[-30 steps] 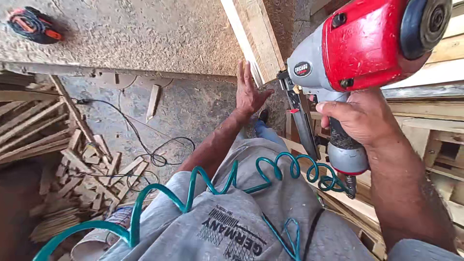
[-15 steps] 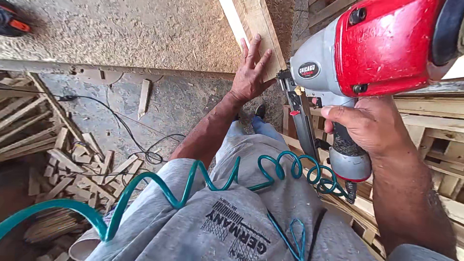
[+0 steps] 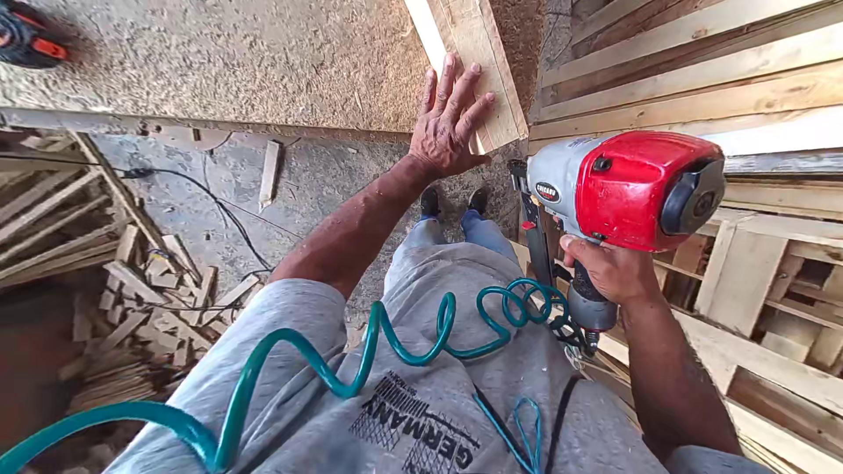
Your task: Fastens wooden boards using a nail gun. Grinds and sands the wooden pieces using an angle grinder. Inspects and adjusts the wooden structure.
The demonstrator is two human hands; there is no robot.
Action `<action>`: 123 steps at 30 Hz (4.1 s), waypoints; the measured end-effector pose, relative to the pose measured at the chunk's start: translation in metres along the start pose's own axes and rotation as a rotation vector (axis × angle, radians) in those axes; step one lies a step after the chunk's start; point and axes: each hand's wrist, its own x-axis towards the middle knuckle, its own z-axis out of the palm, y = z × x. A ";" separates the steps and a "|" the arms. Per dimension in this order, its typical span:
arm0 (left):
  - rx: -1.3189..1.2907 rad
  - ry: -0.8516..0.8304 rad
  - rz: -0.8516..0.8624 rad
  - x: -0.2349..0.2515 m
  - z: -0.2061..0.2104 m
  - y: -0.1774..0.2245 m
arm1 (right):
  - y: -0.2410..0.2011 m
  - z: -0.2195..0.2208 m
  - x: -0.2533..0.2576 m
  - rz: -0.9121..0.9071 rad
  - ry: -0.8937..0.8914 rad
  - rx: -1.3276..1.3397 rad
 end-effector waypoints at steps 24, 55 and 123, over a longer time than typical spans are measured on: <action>-0.125 0.031 -0.034 0.002 0.011 0.000 | -0.016 0.014 0.009 0.013 -0.028 -0.066; -0.181 0.043 -0.013 0.002 0.011 -0.010 | -0.111 -0.016 0.039 0.028 -0.025 -0.107; 0.011 -1.783 0.757 0.158 -0.060 -0.057 | -0.014 0.163 -0.095 0.766 0.663 0.543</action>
